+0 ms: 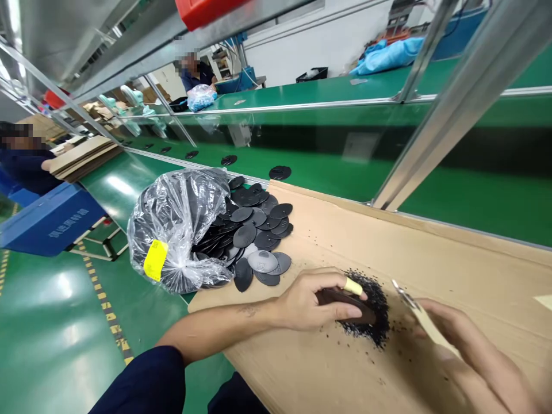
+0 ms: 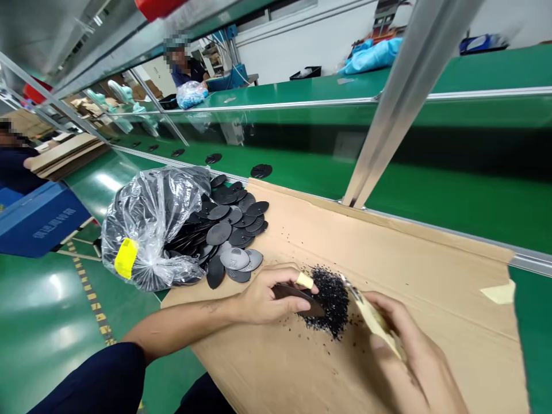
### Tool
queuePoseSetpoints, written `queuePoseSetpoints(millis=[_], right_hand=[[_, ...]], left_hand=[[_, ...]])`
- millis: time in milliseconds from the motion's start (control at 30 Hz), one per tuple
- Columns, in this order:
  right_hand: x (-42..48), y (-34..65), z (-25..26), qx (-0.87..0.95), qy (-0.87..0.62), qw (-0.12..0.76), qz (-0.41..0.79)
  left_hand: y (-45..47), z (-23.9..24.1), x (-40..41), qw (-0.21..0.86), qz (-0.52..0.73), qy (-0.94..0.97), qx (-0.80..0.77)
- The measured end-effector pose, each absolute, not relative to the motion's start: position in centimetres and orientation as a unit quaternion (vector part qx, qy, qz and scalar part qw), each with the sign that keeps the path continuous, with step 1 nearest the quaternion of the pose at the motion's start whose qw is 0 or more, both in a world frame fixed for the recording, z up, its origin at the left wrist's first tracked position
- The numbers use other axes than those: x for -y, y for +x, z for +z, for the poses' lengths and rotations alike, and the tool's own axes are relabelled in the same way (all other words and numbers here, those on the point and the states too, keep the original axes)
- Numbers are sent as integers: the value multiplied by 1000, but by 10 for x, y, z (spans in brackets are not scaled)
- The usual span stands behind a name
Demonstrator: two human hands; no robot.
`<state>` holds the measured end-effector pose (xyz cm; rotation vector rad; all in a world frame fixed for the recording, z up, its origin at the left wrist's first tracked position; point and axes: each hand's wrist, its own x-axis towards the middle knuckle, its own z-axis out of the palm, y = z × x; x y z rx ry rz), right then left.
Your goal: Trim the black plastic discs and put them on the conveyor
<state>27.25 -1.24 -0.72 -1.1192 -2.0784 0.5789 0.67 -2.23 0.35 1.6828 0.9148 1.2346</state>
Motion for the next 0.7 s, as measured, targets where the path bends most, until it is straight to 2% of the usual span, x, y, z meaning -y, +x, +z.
queuePoseSetpoints(millis=[267, 500, 700], right_hand=[[28, 240, 18, 849, -335, 343, 223], [30, 244, 12, 850, -320, 367, 199], [28, 242, 13, 854, -316, 364, 195]], left_hand=[[8, 2, 28, 375, 485, 701, -364], [14, 3, 30, 383, 534, 662, -361], [13, 3, 31, 414, 522, 640, -383]])
